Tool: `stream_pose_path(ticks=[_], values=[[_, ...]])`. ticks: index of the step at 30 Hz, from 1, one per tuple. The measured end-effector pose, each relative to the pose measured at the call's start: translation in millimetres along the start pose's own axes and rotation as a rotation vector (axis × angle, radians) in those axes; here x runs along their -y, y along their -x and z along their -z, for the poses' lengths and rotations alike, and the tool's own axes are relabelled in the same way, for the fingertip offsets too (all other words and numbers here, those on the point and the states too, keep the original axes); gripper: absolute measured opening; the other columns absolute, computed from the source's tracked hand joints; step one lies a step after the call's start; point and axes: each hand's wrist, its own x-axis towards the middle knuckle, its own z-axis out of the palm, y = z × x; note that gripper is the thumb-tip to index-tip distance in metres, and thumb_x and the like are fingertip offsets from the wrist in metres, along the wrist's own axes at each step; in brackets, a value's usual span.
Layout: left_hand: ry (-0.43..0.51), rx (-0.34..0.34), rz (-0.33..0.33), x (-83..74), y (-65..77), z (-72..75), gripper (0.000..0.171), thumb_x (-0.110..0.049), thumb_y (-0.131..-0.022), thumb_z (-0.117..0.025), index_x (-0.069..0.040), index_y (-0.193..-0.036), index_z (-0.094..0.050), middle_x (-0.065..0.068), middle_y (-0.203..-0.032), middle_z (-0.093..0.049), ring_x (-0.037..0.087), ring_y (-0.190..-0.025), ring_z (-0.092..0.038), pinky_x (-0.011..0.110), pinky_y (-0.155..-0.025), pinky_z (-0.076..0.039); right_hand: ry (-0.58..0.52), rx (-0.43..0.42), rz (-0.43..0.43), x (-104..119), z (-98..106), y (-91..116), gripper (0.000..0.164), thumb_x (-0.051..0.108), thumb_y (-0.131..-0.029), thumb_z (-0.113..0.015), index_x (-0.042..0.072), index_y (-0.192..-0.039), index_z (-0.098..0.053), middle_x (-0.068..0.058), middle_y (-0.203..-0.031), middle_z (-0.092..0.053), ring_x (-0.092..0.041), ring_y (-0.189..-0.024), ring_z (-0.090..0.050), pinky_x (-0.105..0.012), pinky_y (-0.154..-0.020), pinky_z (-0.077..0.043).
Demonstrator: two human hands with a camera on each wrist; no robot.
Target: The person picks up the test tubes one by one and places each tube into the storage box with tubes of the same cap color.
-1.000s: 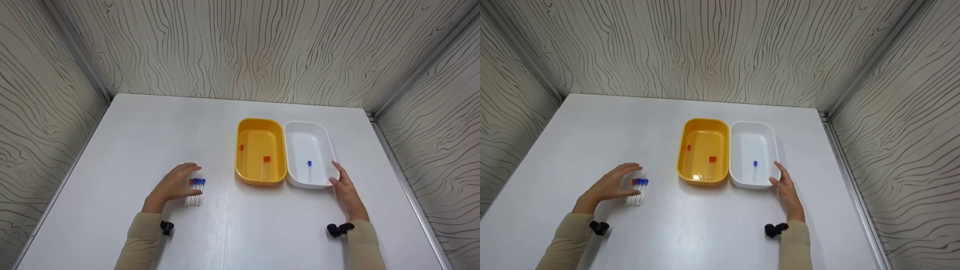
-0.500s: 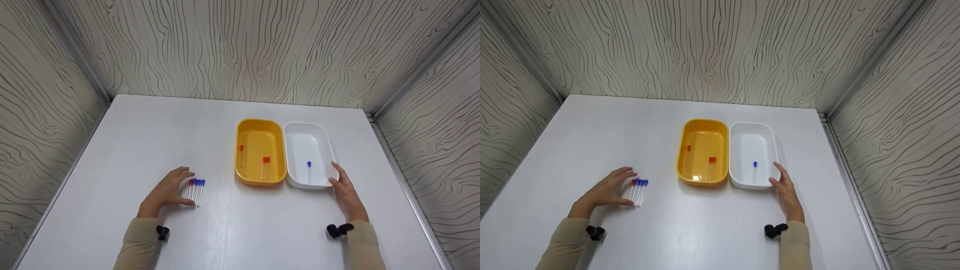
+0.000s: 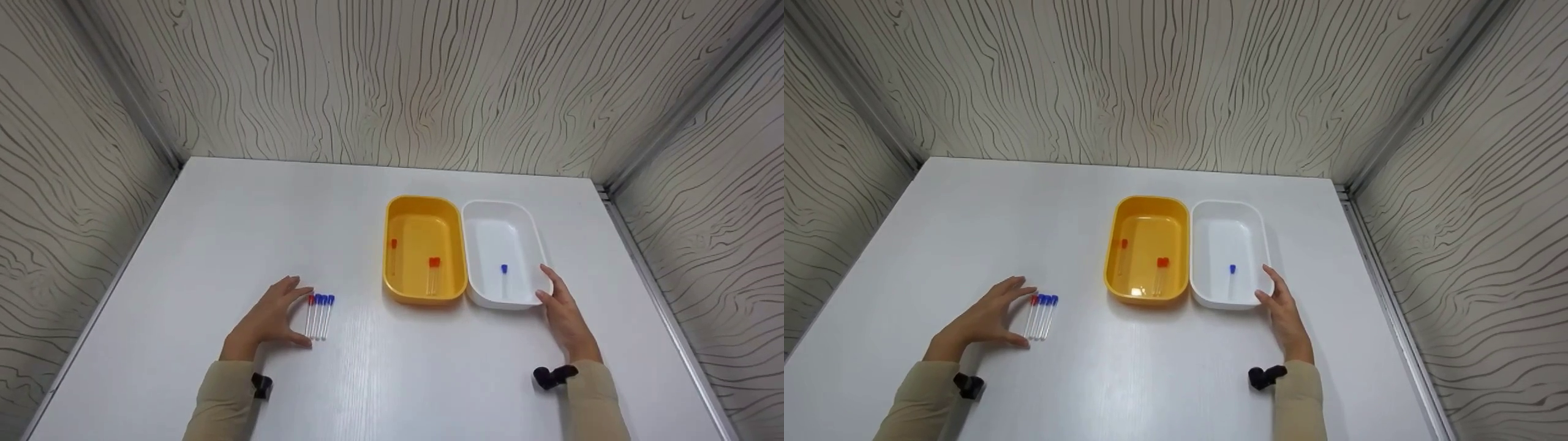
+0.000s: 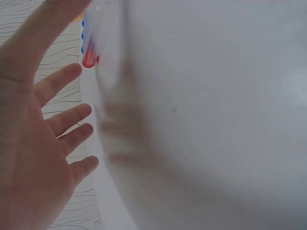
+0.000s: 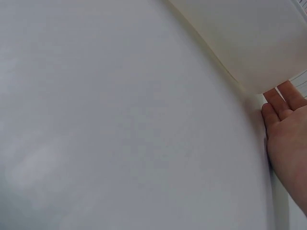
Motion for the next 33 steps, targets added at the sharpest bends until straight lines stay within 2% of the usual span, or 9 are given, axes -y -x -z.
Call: stream_pose_path(ticks=[4, 8, 13, 21, 28, 33], values=[[0.012, 0.034, 0.046, -1.5, 1.2, -0.6, 0.1, -0.046, -0.054, -0.09, -0.012, -0.139, -0.05, 0.022, -0.154, -0.035, 0.044, -0.145, -0.027, 0.06, -0.117, -0.028, 0.002, 0.0, -0.004, -1.9, 0.8, -0.7, 0.066, 0.006, -0.1, -0.044, 0.013, -0.155, -0.009, 0.0, -0.163, 0.022, -0.024, -0.151, 0.021, -0.04, -0.126, 0.009], [0.008, 0.049, 0.065, -1.0, 1.0, -1.7, 0.098, -0.043, -0.056, -0.09, -0.014, -0.14, -0.049, 0.021, -0.155, -0.033, 0.044, -0.146, -0.025, 0.06, -0.118, -0.026, 0.005, 0.001, -0.01, -1.6, 0.5, -0.3, 0.066, 0.008, -0.1, -0.045, 0.014, -0.155, -0.009, 0.0, -0.162, 0.023, -0.023, -0.151, 0.021, -0.039, -0.126, 0.008], [0.014, 0.042, 0.056, -0.3, 0.4, -3.0, 0.095, -0.04, -0.056, -0.091, -0.013, -0.138, -0.051, 0.022, -0.155, -0.033, 0.045, -0.145, -0.026, 0.061, -0.117, -0.027, 0.015, -0.008, -0.015, 0.0, -0.9, 1.1, 0.066, 0.008, -0.1, -0.046, 0.015, -0.155, -0.01, 0.001, -0.163, 0.021, -0.022, -0.152, 0.02, -0.036, -0.127, 0.005], [0.03, 0.018, 0.039, -0.1, 1.0, -4.1, 0.091, -0.038, -0.056, -0.091, -0.012, -0.135, -0.053, 0.023, -0.153, -0.035, 0.046, -0.144, -0.027, 0.063, -0.116, -0.027, -0.003, -0.021, -0.02, 1.9, -2.7, 1.3, 0.065, 0.005, -0.1, -0.044, 0.015, -0.155, -0.011, 0.0, -0.164, 0.018, -0.022, -0.153, 0.016, -0.042, -0.126, 0.008], [0.016, 0.007, 0.039, -0.1, 0.1, -4.8, 0.091, -0.039, -0.055, -0.091, -0.011, -0.132, -0.054, 0.023, -0.153, -0.036, 0.045, -0.144, -0.028, 0.06, -0.116, -0.029, -0.002, -0.019, -0.028, 0.5, -1.0, 0.9, 0.067, 0.009, -0.099, -0.047, 0.015, -0.155, -0.01, 0.001, -0.164, 0.019, -0.021, -0.152, 0.017, -0.038, -0.127, 0.006], [0.009, 0.012, 0.045, -0.5, -0.6, -4.2, 0.089, -0.039, -0.055, -0.091, -0.011, -0.131, -0.055, 0.022, -0.153, -0.037, 0.044, -0.144, -0.028, 0.06, -0.116, -0.029, 0.0, -0.012, -0.029, 0.8, -0.5, 1.1, 0.067, 0.01, -0.1, -0.047, 0.016, -0.155, -0.011, 0.002, -0.163, 0.021, -0.021, -0.152, 0.019, -0.043, -0.126, 0.009]])
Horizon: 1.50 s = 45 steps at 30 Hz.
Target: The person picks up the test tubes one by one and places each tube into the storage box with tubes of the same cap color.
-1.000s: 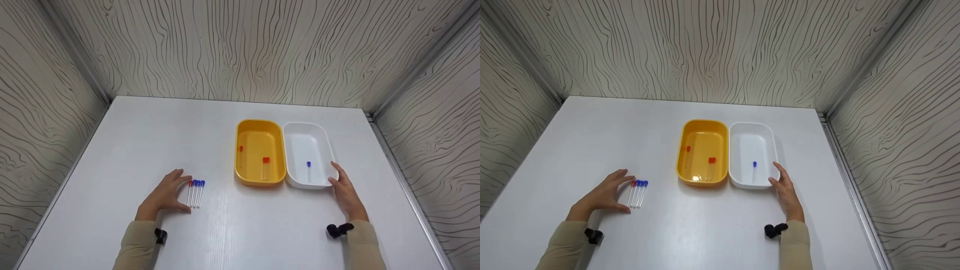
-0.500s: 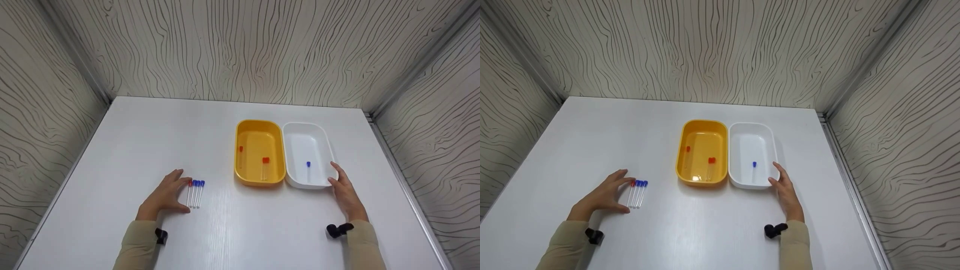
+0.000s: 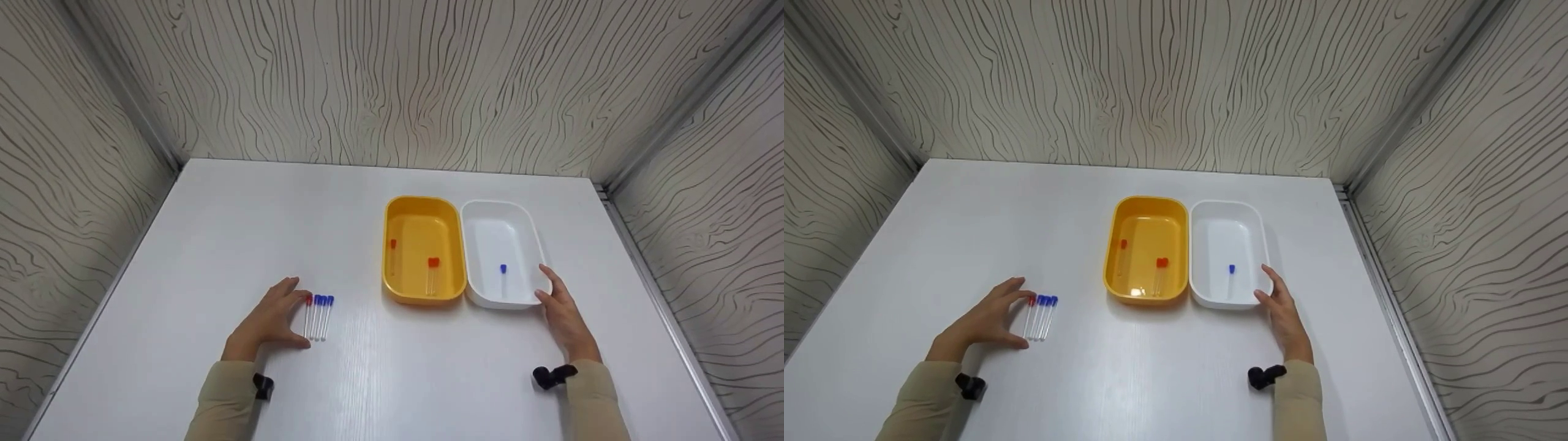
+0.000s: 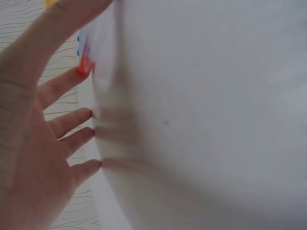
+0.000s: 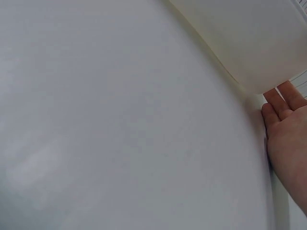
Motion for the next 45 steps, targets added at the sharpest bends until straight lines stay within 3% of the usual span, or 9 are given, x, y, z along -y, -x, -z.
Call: stream_pose_path(ticks=[8, 12, 16, 24, 38, 45], values=[[-0.021, -0.014, -0.033, -1.0, 0.5, 2.8, 0.087, -0.038, -0.055, -0.091, -0.01, -0.13, -0.055, 0.022, -0.15, -0.041, 0.043, -0.142, -0.033, 0.058, -0.115, -0.033, 0.004, 0.011, 0.006, 0.5, 0.2, -0.4, 0.066, 0.009, -0.1, -0.046, 0.016, -0.155, -0.01, 0.001, -0.163, 0.022, -0.023, -0.152, 0.02, -0.039, -0.127, 0.007], [-0.037, -0.048, -0.085, 1.0, 0.0, 3.1, 0.087, -0.038, -0.054, -0.092, -0.007, -0.127, -0.056, 0.025, -0.146, -0.044, 0.045, -0.139, -0.037, 0.058, -0.114, -0.034, 0.011, 0.01, 0.011, -0.1, 0.2, -0.5, 0.066, 0.009, -0.1, -0.046, 0.015, -0.155, -0.01, 0.0, -0.164, 0.02, -0.023, -0.152, 0.018, -0.025, -0.127, -0.005], [-0.048, -0.069, -0.116, 2.4, -0.3, 3.2, 0.087, -0.037, -0.053, -0.093, -0.006, -0.125, -0.057, 0.027, -0.143, -0.046, 0.046, -0.137, -0.039, 0.059, -0.113, -0.035, 0.021, 0.008, 0.019, -0.7, 0.0, -0.2, 0.065, 0.007, -0.1, -0.045, 0.014, -0.155, -0.01, -0.001, -0.164, 0.017, -0.023, -0.153, 0.015, -0.012, -0.118, -0.018], [-0.055, -0.061, -0.101, 0.2, -0.8, 5.9, 0.089, -0.038, -0.052, -0.093, -0.004, -0.126, -0.057, 0.025, -0.144, -0.046, 0.045, -0.137, -0.039, 0.056, -0.114, -0.035, 0.021, 0.008, 0.016, 0.4, -0.5, 0.8, 0.064, 0.006, -0.1, -0.042, 0.015, -0.155, -0.01, -0.001, -0.164, 0.018, -0.024, -0.153, 0.016, -0.025, -0.127, -0.006], [-0.056, -0.079, -0.112, -2.0, -1.4, 12.0, 0.086, -0.038, -0.053, -0.093, -0.005, -0.124, -0.057, 0.025, -0.142, -0.048, 0.044, -0.136, -0.041, 0.056, -0.113, -0.036, 0.004, -0.006, 0.014, -0.8, 0.1, -0.7, 0.065, 0.006, -0.1, -0.044, 0.013, -0.155, -0.011, 0.0, -0.164, 0.018, -0.022, -0.152, 0.018, -0.04, -0.127, 0.008], [-0.047, -0.089, -0.114, -3.6, -4.5, 14.0, 0.083, -0.036, -0.052, -0.093, -0.006, -0.122, -0.059, 0.024, -0.142, -0.049, 0.042, -0.135, -0.043, 0.054, -0.113, -0.038, 0.002, -0.018, -0.012, 1.6, -1.8, -0.3, 0.066, 0.005, -0.099, -0.044, 0.015, -0.155, -0.011, 0.002, -0.164, 0.018, -0.021, -0.153, 0.017, -0.042, -0.127, 0.008]])
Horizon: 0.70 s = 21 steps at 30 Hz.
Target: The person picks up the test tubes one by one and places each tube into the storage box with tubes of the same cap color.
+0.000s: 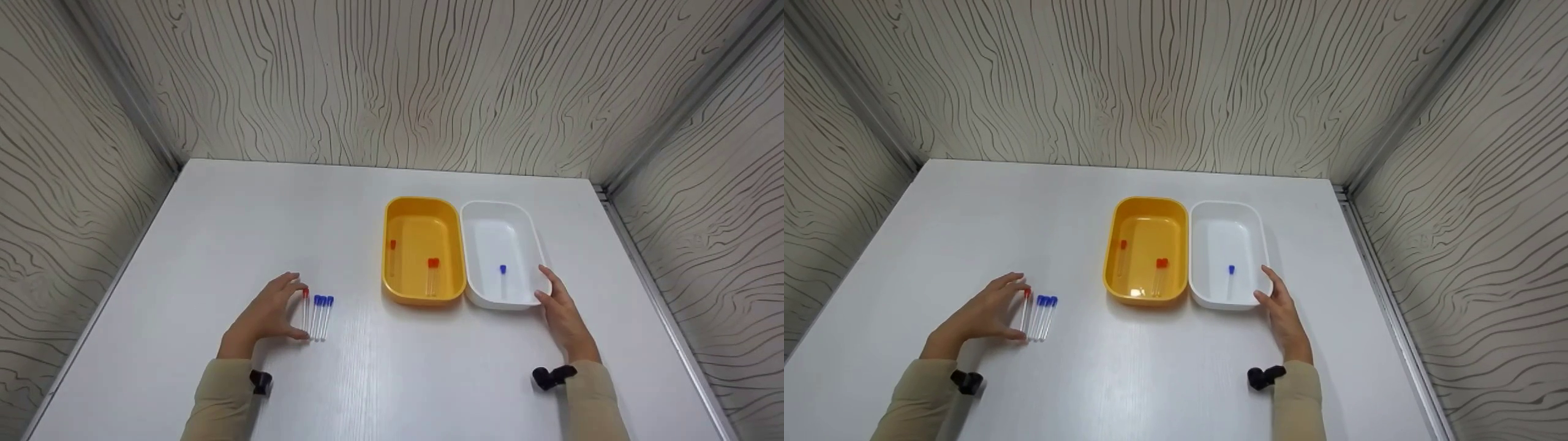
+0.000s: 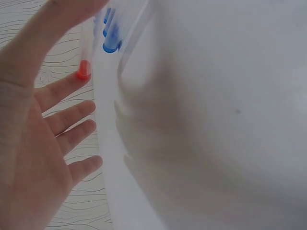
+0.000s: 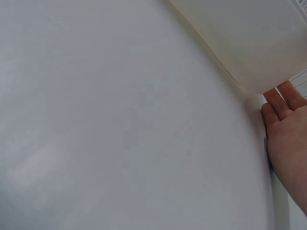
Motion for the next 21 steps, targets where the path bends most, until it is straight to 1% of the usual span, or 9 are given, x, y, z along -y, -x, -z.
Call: stream_pose_path(ticks=[4, 11, 21], values=[[-0.008, -0.01, -0.011, -1.1, -1.3, 1.0, 0.083, -0.036, -0.053, -0.093, -0.006, -0.122, -0.058, 0.023, -0.141, -0.049, 0.041, -0.134, -0.044, 0.053, -0.112, -0.039, 0.011, 0.001, -0.005, 0.0, 0.4, -0.4, 0.066, 0.005, -0.099, -0.044, 0.016, -0.155, -0.01, 0.002, -0.164, 0.018, -0.022, -0.153, 0.016, -0.041, -0.127, 0.007], [0.01, 0.018, 0.024, -5.7, -3.3, 4.2, 0.085, -0.037, -0.054, -0.092, -0.007, -0.126, -0.056, 0.021, -0.144, -0.048, 0.04, -0.135, -0.044, 0.053, -0.112, -0.04, 0.019, -0.012, -0.01, -0.3, 0.3, -1.6, 0.066, 0.006, -0.099, -0.045, 0.016, -0.155, -0.012, 0.001, -0.164, 0.016, -0.022, -0.153, 0.015, -0.044, -0.127, 0.007], [0.018, 0.0, 0.04, -11.1, -6.5, 6.8, 0.087, -0.037, -0.056, -0.092, -0.007, -0.129, -0.055, 0.017, -0.145, -0.048, 0.037, -0.136, -0.044, 0.051, -0.113, -0.039, 0.017, -0.021, -0.011, 0.2, -0.5, -0.7, 0.066, 0.006, -0.099, -0.046, 0.016, -0.155, -0.012, 0.003, -0.164, 0.017, -0.022, -0.153, 0.016, -0.044, -0.126, 0.008]])
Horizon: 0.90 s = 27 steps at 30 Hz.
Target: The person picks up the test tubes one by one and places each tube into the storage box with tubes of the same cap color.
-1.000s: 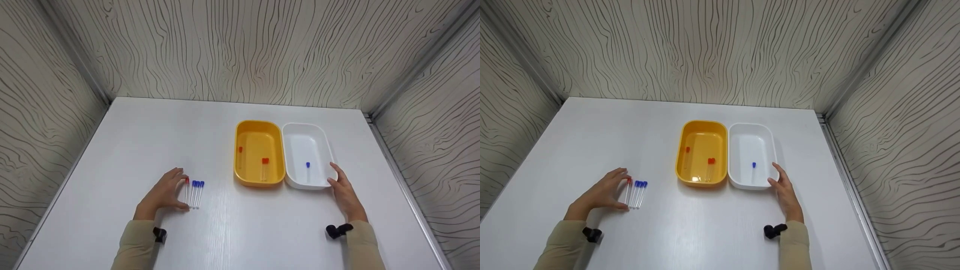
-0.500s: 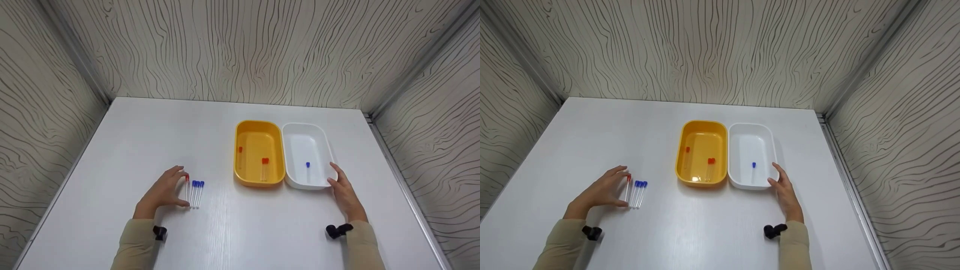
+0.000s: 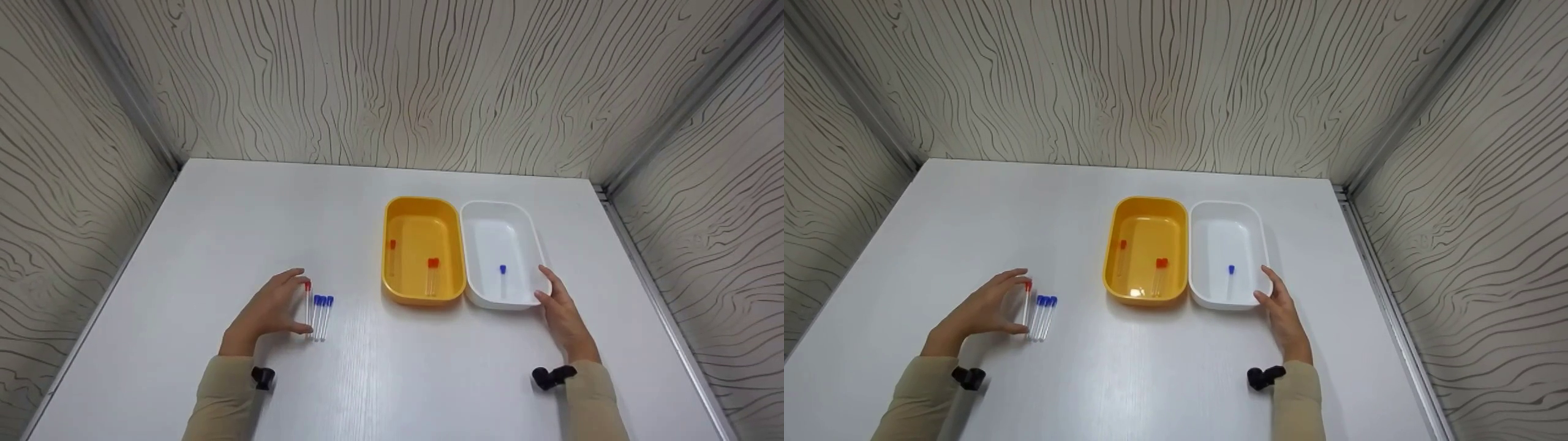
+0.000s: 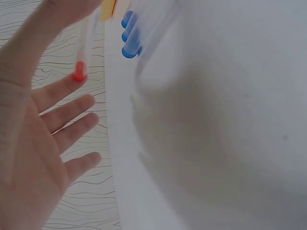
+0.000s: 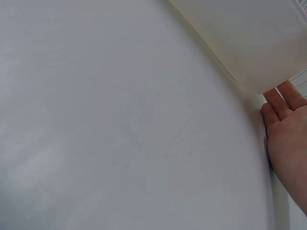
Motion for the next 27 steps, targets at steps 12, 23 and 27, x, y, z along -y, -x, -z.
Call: stream_pose_path(ticks=[12, 23, 27], values=[[0.035, -0.047, -0.066, -1.2, -3.5, 3.4, 0.085, -0.039, -0.057, -0.091, -0.006, -0.127, -0.056, 0.017, -0.142, -0.051, 0.036, -0.134, -0.046, 0.052, -0.112, -0.04, -0.009, 0.038, 0.02, -0.8, 1.5, 1.2, 0.065, 0.007, -0.101, -0.043, 0.017, -0.155, -0.011, 0.002, -0.162, 0.023, -0.023, -0.151, 0.021, -0.049, -0.124, 0.012], [0.027, -0.063, -0.095, -14.9, -14.9, 7.0, 0.091, -0.041, -0.058, -0.091, -0.004, -0.133, -0.052, 0.016, -0.144, -0.051, 0.034, -0.136, -0.046, 0.048, -0.113, -0.04, 0.012, 0.028, 0.008, -0.1, 1.4, 2.1, 0.065, 0.008, -0.101, -0.044, 0.019, -0.156, -0.011, 0.003, -0.163, 0.02, -0.023, -0.153, 0.017, -0.045, -0.125, 0.009], [0.046, -0.069, -0.1, -21.9, -19.6, 8.5, 0.093, -0.04, -0.059, -0.09, -0.005, -0.135, -0.05, 0.014, -0.144, -0.051, 0.033, -0.136, -0.046, 0.047, -0.113, -0.04, 0.008, 0.025, 0.009, 0.0, 1.0, 1.6, 0.065, 0.007, -0.1, -0.044, 0.019, -0.155, -0.012, 0.003, -0.163, 0.02, -0.023, -0.153, 0.017, -0.047, -0.125, 0.01]])
